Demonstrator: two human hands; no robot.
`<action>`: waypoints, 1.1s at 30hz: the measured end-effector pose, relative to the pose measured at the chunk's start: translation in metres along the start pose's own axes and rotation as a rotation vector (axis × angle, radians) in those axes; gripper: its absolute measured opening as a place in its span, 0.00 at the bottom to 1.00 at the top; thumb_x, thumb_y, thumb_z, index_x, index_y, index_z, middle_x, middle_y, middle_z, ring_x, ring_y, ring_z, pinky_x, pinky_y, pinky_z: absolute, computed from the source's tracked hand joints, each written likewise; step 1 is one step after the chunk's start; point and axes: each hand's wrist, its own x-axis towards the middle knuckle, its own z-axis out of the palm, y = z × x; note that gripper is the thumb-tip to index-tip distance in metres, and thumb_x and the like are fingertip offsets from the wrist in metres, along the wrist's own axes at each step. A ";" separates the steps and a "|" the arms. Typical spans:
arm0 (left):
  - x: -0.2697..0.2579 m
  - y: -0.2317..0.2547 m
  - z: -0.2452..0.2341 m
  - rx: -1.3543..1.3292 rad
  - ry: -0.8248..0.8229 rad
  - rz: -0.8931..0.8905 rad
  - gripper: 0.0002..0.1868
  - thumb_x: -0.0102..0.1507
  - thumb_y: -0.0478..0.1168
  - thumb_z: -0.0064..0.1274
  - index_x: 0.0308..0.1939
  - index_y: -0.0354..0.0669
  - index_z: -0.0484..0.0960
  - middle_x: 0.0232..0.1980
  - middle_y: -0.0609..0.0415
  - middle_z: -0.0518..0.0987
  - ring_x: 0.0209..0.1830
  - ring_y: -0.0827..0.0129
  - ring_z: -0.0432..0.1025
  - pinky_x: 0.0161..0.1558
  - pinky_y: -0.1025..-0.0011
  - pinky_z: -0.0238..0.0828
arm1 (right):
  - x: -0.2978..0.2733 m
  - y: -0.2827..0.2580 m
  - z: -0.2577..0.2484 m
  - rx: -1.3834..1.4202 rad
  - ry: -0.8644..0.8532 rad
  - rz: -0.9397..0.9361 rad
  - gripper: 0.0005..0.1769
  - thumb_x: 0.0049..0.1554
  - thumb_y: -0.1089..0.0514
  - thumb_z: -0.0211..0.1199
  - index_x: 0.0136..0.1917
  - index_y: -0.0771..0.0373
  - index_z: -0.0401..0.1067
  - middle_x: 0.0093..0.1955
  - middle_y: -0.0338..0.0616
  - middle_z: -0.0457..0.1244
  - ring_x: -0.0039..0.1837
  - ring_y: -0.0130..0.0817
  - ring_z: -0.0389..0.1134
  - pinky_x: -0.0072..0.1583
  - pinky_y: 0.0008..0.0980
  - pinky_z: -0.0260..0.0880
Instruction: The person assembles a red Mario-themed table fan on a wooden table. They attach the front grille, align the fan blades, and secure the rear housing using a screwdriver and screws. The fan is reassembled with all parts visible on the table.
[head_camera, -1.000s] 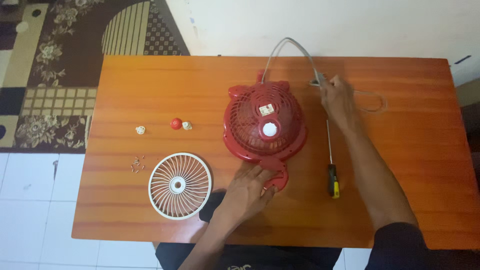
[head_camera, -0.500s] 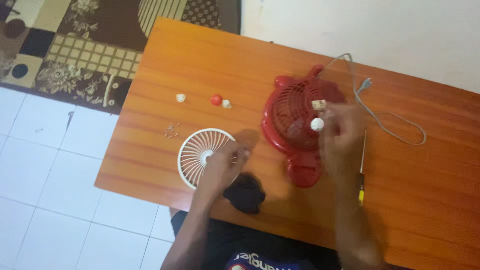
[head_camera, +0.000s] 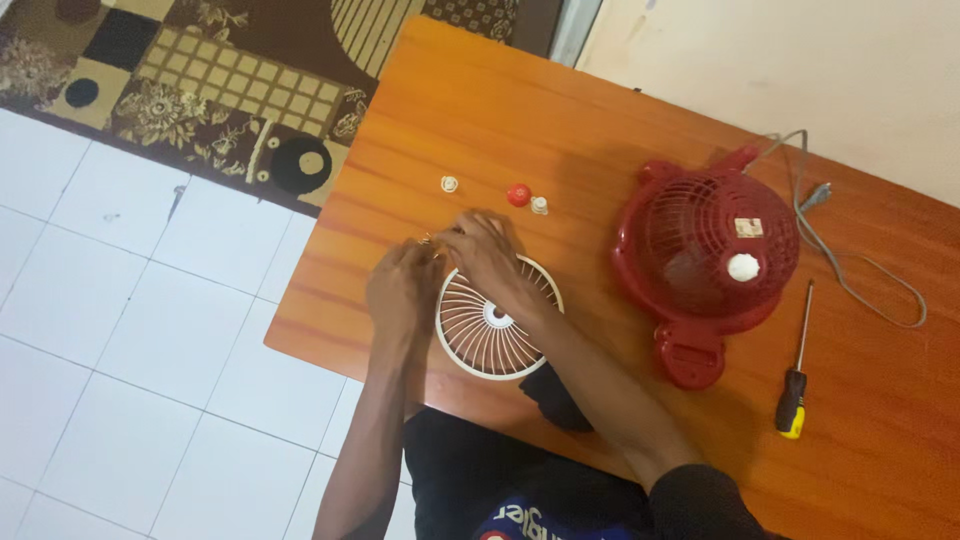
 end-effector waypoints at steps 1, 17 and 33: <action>0.004 -0.002 0.003 0.020 -0.018 0.008 0.07 0.58 0.40 0.60 0.39 0.44 0.87 0.37 0.46 0.81 0.37 0.48 0.77 0.37 0.55 0.73 | 0.003 0.003 0.007 -0.047 -0.022 -0.016 0.15 0.53 0.63 0.64 0.53 0.56 0.80 0.50 0.44 0.65 0.60 0.43 0.65 0.62 0.45 0.60; 0.012 -0.026 0.037 0.085 -0.137 0.177 0.05 0.59 0.36 0.56 0.35 0.39 0.84 0.37 0.41 0.80 0.38 0.44 0.76 0.39 0.51 0.72 | -0.004 0.000 -0.013 0.046 0.073 0.021 0.07 0.58 0.61 0.62 0.50 0.65 0.71 0.51 0.53 0.60 0.55 0.49 0.66 0.55 0.46 0.66; -0.018 0.116 0.146 -0.528 -0.404 0.114 0.10 0.64 0.39 0.59 0.45 0.38 0.85 0.36 0.44 0.83 0.30 0.60 0.77 0.35 0.65 0.74 | -0.219 -0.012 -0.182 0.280 0.260 0.677 0.09 0.60 0.58 0.65 0.51 0.64 0.77 0.48 0.42 0.70 0.52 0.31 0.72 0.54 0.31 0.71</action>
